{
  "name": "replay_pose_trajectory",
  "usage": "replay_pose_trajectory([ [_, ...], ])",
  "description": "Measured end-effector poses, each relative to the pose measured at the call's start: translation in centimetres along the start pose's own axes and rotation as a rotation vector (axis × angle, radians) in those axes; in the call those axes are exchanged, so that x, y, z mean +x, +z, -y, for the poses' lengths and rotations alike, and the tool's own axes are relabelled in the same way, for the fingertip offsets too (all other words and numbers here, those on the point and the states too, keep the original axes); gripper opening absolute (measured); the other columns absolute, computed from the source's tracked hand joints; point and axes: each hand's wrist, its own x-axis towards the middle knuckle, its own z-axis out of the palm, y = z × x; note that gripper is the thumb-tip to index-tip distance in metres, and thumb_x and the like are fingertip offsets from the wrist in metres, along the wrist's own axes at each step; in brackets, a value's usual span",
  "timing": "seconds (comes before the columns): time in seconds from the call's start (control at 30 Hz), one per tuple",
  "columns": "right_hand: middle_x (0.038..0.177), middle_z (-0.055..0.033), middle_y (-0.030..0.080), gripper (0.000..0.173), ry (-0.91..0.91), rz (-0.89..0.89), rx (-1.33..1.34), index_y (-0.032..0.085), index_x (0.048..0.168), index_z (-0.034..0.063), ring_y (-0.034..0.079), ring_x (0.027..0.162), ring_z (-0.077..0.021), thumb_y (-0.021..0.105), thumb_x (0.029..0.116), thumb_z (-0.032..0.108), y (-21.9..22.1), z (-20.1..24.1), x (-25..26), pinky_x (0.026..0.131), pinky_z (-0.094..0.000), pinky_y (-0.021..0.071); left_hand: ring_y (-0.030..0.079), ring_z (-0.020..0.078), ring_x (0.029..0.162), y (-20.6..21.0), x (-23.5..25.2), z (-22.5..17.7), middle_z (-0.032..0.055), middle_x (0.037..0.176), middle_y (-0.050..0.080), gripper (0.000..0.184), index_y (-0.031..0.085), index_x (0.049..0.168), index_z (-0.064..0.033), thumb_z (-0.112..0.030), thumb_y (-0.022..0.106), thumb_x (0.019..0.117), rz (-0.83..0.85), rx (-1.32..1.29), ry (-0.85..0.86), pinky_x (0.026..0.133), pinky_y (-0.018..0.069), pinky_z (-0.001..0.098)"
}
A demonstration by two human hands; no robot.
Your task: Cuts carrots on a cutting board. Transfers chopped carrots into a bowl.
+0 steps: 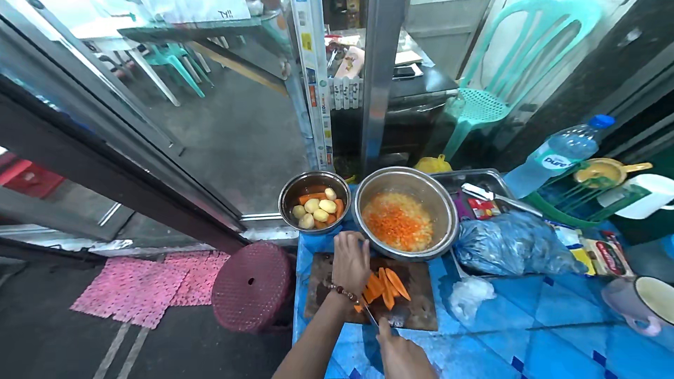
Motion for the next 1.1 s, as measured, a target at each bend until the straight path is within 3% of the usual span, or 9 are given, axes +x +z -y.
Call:
replay_pose_trajectory([
  [0.17,0.098,-0.0259,0.073,0.044,-0.008,0.014,0.042,0.043,0.147,0.0008,0.073,0.097,-0.0475,0.035,0.1135,0.028,0.2,-0.3,0.5,0.082,-0.0609,0.0585,0.055,0.0394,0.127,1.3,-0.4,-0.4,0.0212,0.13,0.06,0.022,0.063,0.118,-0.0003,-0.014,0.054,0.1043,0.101,0.103,-0.25,0.107,0.0477,0.0461],
  [0.33,0.099,-0.0256,0.074,0.044,0.012,0.032,0.049,0.042,0.149,0.0021,0.073,0.097,-0.0474,0.034,0.1137,0.029,0.8,-0.3,1.2,0.083,-0.0609,0.0583,0.05,0.0418,0.135,2.0,-0.5,0.4,0.0234,0.131,0.06,0.021,0.064,0.117,-0.0006,-0.014,0.054,0.1042,0.12,0.144,-0.217,0.115,0.0407,0.0479],
  [0.53,0.097,-0.0258,0.074,0.045,0.025,0.033,0.022,0.041,0.15,0.0015,0.074,0.095,-0.0471,0.033,0.1141,0.027,1.6,0.4,1.5,0.081,-0.0604,0.0584,0.052,0.0446,0.132,2.4,-1.0,1.7,0.0254,0.128,0.062,0.02,0.065,0.114,0.0013,-0.012,0.055,0.1038,0.068,0.12,-0.16,0.119,0.0362,0.0512],
  [0.67,0.094,-0.0241,0.074,0.04,0.026,-0.06,-0.057,0.045,0.147,0.0015,0.075,0.089,-0.0453,0.043,0.1075,0.01,2.1,0.9,1.0,0.075,-0.0593,0.0592,0.052,0.0449,0.133,1.6,-1.7,2.7,0.026,0.136,0.059,0.035,0.064,0.128,-0.0009,-0.023,0.061,0.101,-0.063,-0.013,-0.173,0.114,0.0416,0.0533],
  [0.8,0.093,-0.0236,0.074,0.043,0.013,-0.098,-0.077,0.045,0.147,0.0015,0.075,0.087,-0.0449,0.047,0.1045,0.006,2.9,0.5,1.3,0.073,-0.0584,0.0595,0.059,0.038,0.12,-1.4,-6.3,2.8,0.0257,0.128,0.059,0.038,0.056,0.132,0.0054,-0.013,0.059,0.0979,-0.222,-0.138,-0.354,0.103,0.0503,0.0495],
  [0.87,0.098,-0.0252,0.074,0.044,0.028,-0.044,0.035,0.04,0.151,0.0016,0.074,0.093,-0.0465,0.04,0.1112,0.02,2.8,0.3,1.6,0.079,-0.0609,0.0587,0.065,0.0307,0.106,-1.8,-9.6,2.3,0.0239,0.123,0.061,0.037,0.056,0.13,0.0073,-0.006,0.057,0.0958,-0.158,-0.193,-0.402,0.093,0.0566,0.0429],
  [0.93,0.1,-0.0267,0.073,0.048,0.026,-0.033,0.179,0.04,0.151,0.0013,0.073,0.096,-0.0474,0.037,0.1128,0.03,3.1,0.1,1.9,0.081,-0.0627,0.058,0.068,0.0278,0.102,-1.6,-12.3,1.2,0.0237,0.127,0.061,0.041,0.055,0.135,0.0065,-0.007,0.059,0.0972,-0.019,-0.265,-0.428,0.088,0.0585,0.0401],
  [1.0,0.102,-0.0273,0.072,0.047,0.018,-0.032,0.23,0.041,0.15,0.0014,0.073,0.098,-0.0478,0.038,0.1121,0.029,3.1,0.0,2.0,0.083,-0.0635,0.0573,0.068,0.0276,0.103,-0.5,-13.8,0.5,0.0257,0.135,0.057,0.051,0.052,0.143,0.0064,-0.01,0.064,0.0969,0.04,-0.283,-0.408,0.088,0.0591,0.0381],
  [1.1,0.098,-0.0254,0.074,0.041,-0.013,-0.076,0.058,0.044,0.147,0.0027,0.074,0.095,-0.0471,0.038,0.1119,0.024,3.0,-0.2,1.6,0.08,-0.0621,0.0581,0.069,0.0273,0.101,0.8,-14.5,0.3,0.0277,0.137,0.054,0.056,0.049,0.146,0.0061,-0.007,0.067,0.095,0.009,-0.257,-0.403,0.087,0.0598,0.0362],
])
